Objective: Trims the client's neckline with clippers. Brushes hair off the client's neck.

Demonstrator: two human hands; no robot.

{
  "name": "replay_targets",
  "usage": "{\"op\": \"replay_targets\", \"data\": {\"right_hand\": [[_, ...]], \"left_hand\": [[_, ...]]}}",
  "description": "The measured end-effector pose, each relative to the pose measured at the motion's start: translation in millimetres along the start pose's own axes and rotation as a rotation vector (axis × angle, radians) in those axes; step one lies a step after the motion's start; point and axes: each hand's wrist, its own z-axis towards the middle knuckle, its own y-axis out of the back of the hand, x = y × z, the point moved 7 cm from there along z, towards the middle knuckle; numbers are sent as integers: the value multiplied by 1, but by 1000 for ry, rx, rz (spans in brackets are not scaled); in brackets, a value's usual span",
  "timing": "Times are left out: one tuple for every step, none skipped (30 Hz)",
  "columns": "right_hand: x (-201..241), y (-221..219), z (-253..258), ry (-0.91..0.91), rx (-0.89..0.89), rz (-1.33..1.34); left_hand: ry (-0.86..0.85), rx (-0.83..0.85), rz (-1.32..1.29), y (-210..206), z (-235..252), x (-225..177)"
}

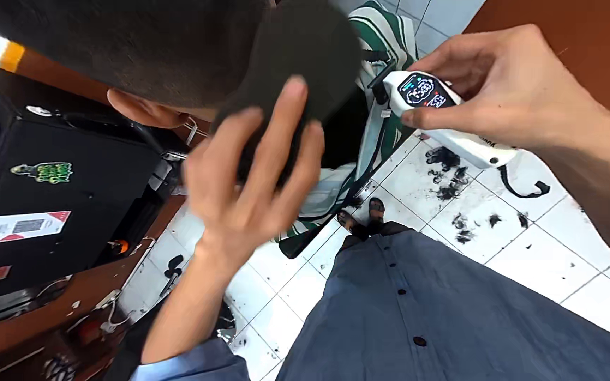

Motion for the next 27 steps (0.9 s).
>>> {"op": "replay_targets", "data": {"right_hand": [[-1,2,0,-2,-12,11],[0,4,0,2,-22,16],[-1,7,2,18,-30,19],[-1,9,3,30,-38,26],[-3,9,4,30,-42,41],[-4,7,5,24,-41,55],[-3,6,8,36,-40,59],[-1,3,11,57,-41,55],[3,-3,13,74,-38,48],[9,-7,15,92,-37,32],[16,-10,20,102,-35,-12],[23,-16,23,103,-15,-54],[30,-25,24,101,17,-89],[37,-35,25,103,54,-119],[44,-45,26,103,96,-147],[50,-54,28,107,132,-186],[55,-62,29,97,163,-233],[58,-69,29,75,179,-285],[61,-73,29,49,180,-333],[64,-77,29,22,175,-370],[67,-78,29,4,162,-394],[71,-79,29,-4,143,-410],[75,-80,29,-9,127,-423],[80,-81,30,-13,110,-428],[86,-82,30,-16,93,-426],[92,-82,30,-12,68,-413],[97,-82,29,8,32,-406]], "left_hand": [[-14,167,-21,-14,11,0],[-16,325,-111,-21,18,-2],[-12,391,-212,-17,22,-2],[23,365,-310,-6,23,2],[71,284,-340,6,22,9],[110,196,-298,12,19,16],[144,177,-266,6,13,22],[170,228,-304,-6,3,23],[183,292,-416,-17,-10,18],[198,340,-556,-27,-21,11],[230,328,-692,-34,-30,4],[272,282,-741,-39,-41,2],[304,244,-723,-43,-50,4],[325,212,-687,-50,-58,6],[339,191,-642,-56,-62,5],[348,186,-607,-62,-64,4],[354,193,-575,-68,-66,2],[359,206,-555,-74,-67,0],[361,212,-545,-79,-68,-1],[357,212,-528,-83,-69,-1],[346,202,-519,-85,-69,-1],[331,186,-510,-85,-69,-1],[321,174,-501,-85,-69,-1],[314,174,-497,-85,-69,0],[306,179,-495,-85,-70,0],[298,181,-498,-85,-70,1],[289,179,-502,-85,-70,2]]}}
